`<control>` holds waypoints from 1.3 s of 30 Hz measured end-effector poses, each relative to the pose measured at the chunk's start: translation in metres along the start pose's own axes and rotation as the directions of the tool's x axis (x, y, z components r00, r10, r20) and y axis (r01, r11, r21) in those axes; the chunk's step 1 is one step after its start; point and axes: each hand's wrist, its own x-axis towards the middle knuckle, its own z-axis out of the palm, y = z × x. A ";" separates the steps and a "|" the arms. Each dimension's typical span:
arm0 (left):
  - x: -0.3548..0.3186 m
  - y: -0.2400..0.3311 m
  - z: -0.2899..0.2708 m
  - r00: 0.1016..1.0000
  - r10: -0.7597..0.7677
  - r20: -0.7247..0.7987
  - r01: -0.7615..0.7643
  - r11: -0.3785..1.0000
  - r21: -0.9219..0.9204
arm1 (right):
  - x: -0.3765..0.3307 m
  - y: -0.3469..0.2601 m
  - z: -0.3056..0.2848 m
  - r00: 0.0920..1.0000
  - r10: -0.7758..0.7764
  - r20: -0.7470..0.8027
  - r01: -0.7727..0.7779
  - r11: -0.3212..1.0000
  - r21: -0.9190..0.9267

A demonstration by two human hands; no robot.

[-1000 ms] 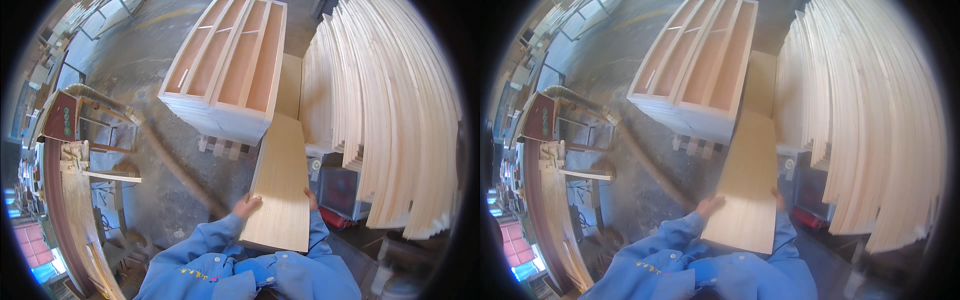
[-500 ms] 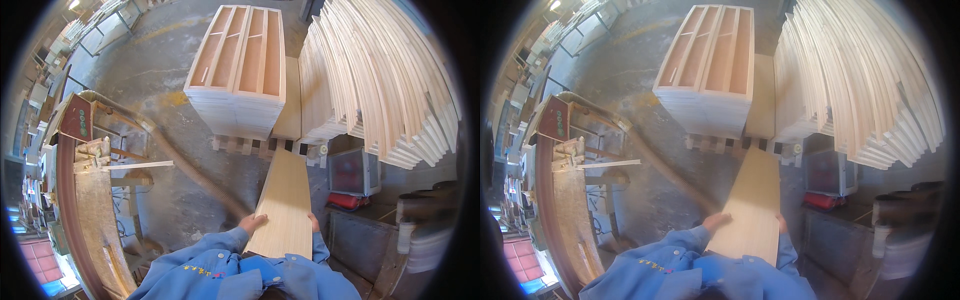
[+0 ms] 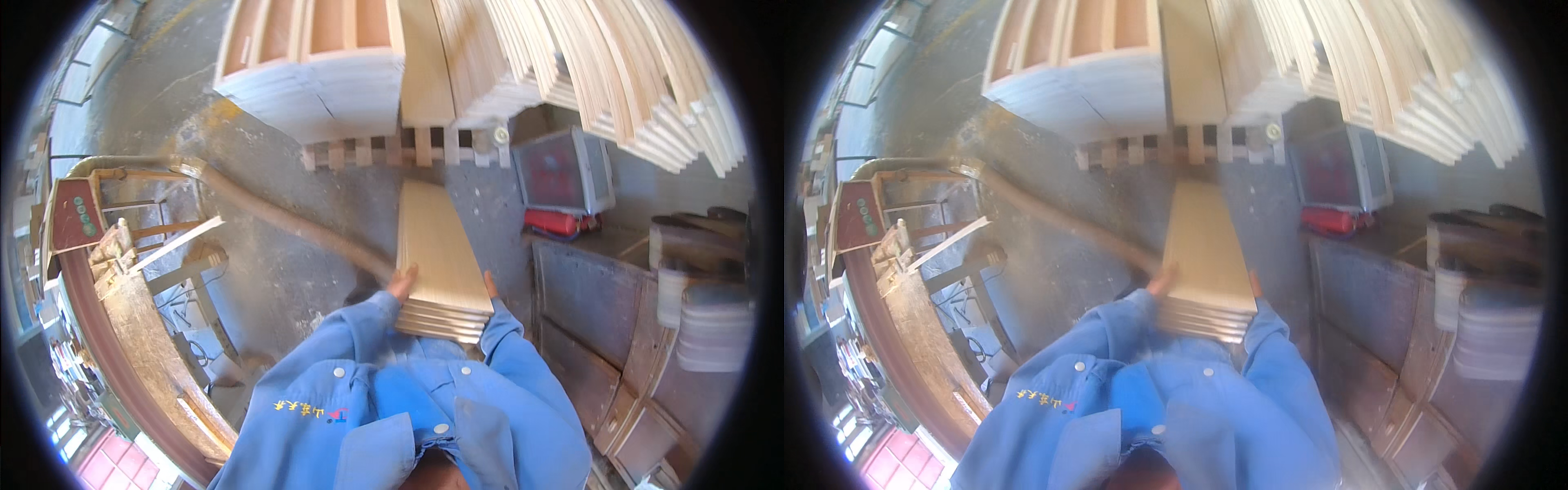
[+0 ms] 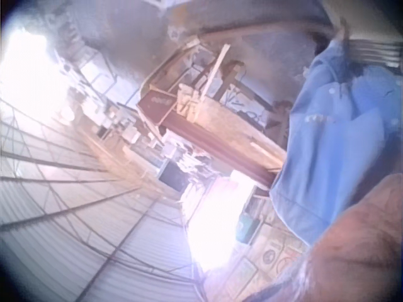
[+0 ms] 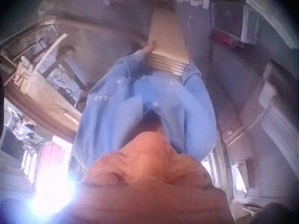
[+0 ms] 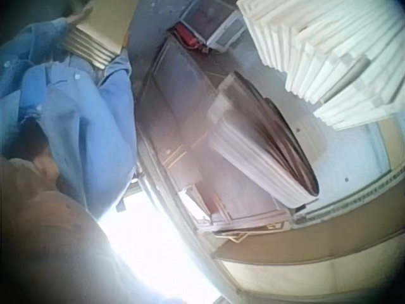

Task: The person picks up wooden frame components and inserts them into a larger wooden frame structure on a workbench. They repeatedly align and fit the pieces by hand, then stack the assembled frames with others nearby.

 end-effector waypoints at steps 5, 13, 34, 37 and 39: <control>-0.020 0.001 0.005 0.995 0.059 0.078 -0.028 0.936 -0.351 | -0.010 -0.003 -0.007 0.997 0.053 -0.048 -0.049 0.996 0.078; -0.054 0.083 0.009 0.999 0.033 0.033 -0.016 0.905 -0.425 | 0.028 -0.016 -0.029 0.996 0.051 -0.076 -0.039 0.987 0.153; 0.004 0.330 0.074 0.989 -0.060 0.133 0.086 0.977 -0.196 | 0.039 -0.329 -0.001 0.987 0.000 0.162 -0.061 0.925 0.375; 0.016 0.355 0.067 0.991 -0.109 0.075 0.121 0.977 -0.178 | 0.014 -0.362 0.002 0.932 -0.243 0.268 0.076 0.856 0.511; 0.024 0.365 0.057 0.978 -0.123 0.169 0.155 0.969 -0.190 | 0.008 -0.370 -0.004 0.893 -0.330 0.308 0.113 0.824 0.556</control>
